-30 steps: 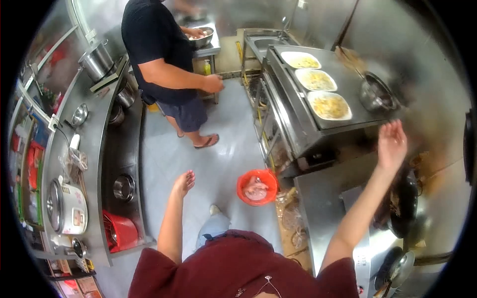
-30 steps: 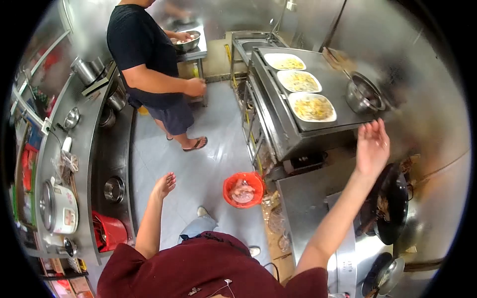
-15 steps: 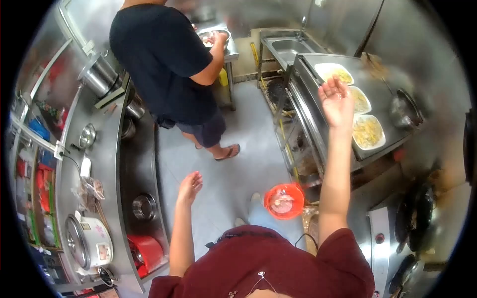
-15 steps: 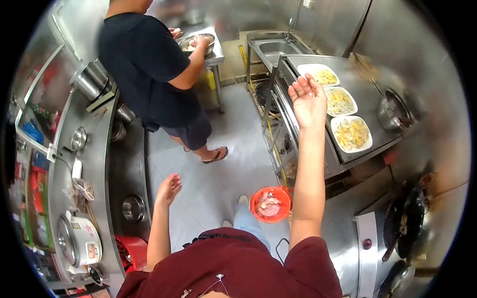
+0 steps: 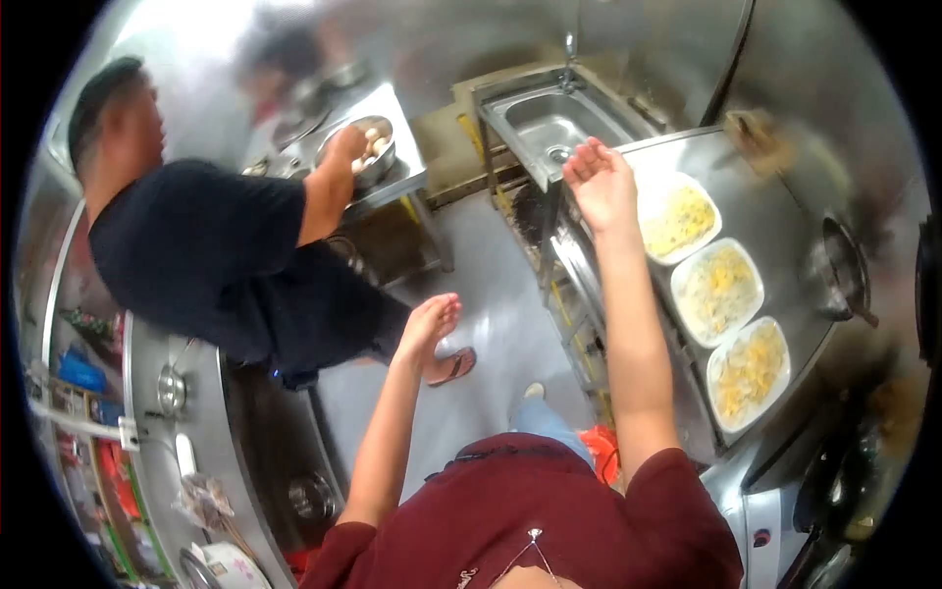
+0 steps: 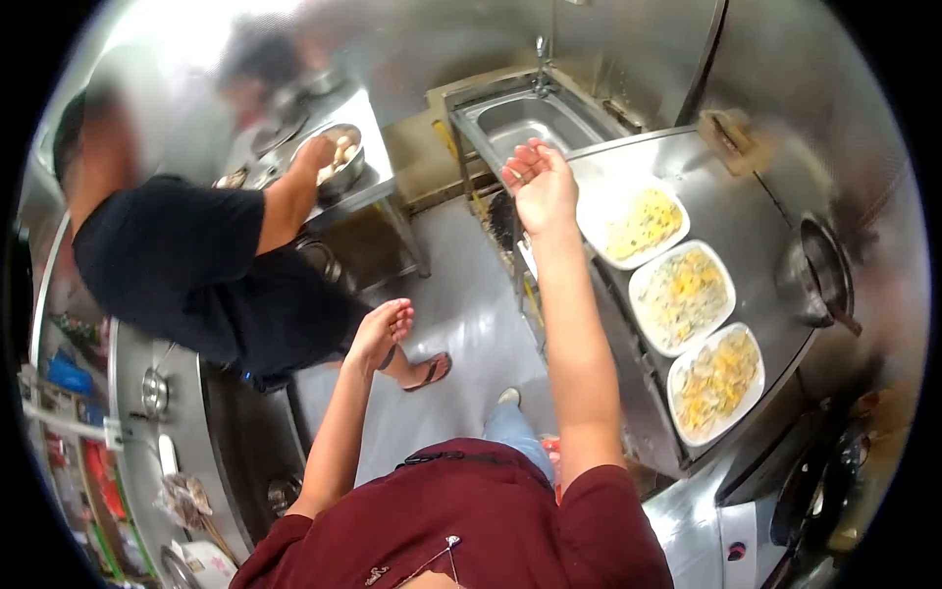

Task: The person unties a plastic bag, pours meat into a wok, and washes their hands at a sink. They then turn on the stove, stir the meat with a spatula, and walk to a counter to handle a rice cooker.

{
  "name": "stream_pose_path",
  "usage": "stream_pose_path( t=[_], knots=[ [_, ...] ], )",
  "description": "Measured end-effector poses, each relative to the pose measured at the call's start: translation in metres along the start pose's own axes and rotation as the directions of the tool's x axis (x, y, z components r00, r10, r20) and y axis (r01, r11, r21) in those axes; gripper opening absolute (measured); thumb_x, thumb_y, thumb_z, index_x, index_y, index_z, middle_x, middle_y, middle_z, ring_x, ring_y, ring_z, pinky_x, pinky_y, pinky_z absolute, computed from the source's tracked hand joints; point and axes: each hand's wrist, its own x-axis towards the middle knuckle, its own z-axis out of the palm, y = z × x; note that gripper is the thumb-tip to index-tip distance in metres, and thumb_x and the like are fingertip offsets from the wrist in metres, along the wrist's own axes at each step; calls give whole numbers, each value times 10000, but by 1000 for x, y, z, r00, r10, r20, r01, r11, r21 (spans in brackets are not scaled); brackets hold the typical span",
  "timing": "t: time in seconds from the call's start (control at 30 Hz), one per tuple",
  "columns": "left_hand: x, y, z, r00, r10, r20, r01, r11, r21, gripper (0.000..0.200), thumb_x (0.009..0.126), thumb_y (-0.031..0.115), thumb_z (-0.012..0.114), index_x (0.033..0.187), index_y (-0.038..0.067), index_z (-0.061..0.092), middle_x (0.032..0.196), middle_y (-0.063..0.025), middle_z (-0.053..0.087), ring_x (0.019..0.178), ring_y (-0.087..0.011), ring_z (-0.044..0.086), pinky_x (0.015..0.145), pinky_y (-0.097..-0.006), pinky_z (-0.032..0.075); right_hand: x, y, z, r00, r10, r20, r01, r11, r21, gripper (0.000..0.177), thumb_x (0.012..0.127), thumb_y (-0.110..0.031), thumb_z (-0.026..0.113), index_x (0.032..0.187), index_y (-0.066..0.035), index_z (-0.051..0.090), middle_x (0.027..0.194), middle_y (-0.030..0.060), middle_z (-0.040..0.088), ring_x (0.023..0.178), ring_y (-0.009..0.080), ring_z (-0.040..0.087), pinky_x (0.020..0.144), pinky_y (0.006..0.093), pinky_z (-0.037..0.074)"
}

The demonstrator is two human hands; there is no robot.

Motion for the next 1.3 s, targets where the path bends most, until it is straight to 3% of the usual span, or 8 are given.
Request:
stream_pose_path(
  t=[0.2,0.4,0.63,0.8,0.93,1.07,1.1,1.3],
  knots=[
    [131,72,75,991,29,128,-39,996,77,240,836,260,520,986,77,560,882,8,569,783,-75,514,700,-218,417,135,-15,11,984,-39,-177,37,999,-12,112,797,-146,458,851,-61,506,769,87,553,690,212,517,699,393,431],
    [292,120,149,964,10,266,-42,993,114,252,878,292,452,964,75,548,842,6,562,733,-84,517,665,-225,424,245,-62,-7,922,-183,-342,165,983,-83,89,778,-128,476,801,-46,502,762,86,549,694,214,513,692,397,431],
    [534,168,177,975,-95,200,89,995,36,260,869,321,455,967,92,530,846,1,559,711,-105,512,648,-258,420,395,-112,-42,778,-394,-489,297,917,-267,126,768,-112,501,845,-17,472,763,111,536,691,220,510,653,387,436],
    [661,190,188,994,-103,42,96,983,158,246,841,321,510,932,94,539,804,2,542,660,-87,482,620,-243,412,481,-98,-107,790,-315,-525,128,923,-362,167,790,-174,500,880,-35,486,750,102,540,630,209,514,590,355,441],
    [750,168,224,995,-5,102,-32,932,361,295,791,324,563,882,43,563,781,-49,579,668,-132,521,596,-268,427,515,-62,-138,797,-211,-565,-38,917,-396,188,757,-194,551,869,-49,510,734,95,559,602,192,528,573,343,444],
    [810,153,271,958,271,95,-256,656,710,372,748,363,593,830,1,573,819,-154,616,752,-265,586,687,-361,447,537,-29,-180,775,-24,-632,-254,903,-347,195,762,-194,544,898,-55,526,736,95,573,576,199,539,573,329,443],
    [821,156,279,963,252,94,-241,656,715,397,738,399,594,839,16,564,858,-175,604,814,-327,570,736,-396,434,541,-24,-188,765,-17,-644,-269,900,-342,193,766,-193,540,903,-59,527,735,92,572,579,195,538,572,323,442],
    [867,167,302,932,350,93,-264,482,836,400,747,405,595,855,30,510,884,-157,561,872,-323,532,742,-418,424,571,1,-202,758,28,-652,-327,881,-342,172,782,-189,519,900,-64,534,732,82,567,587,167,530,569,304,438]
  ],
)
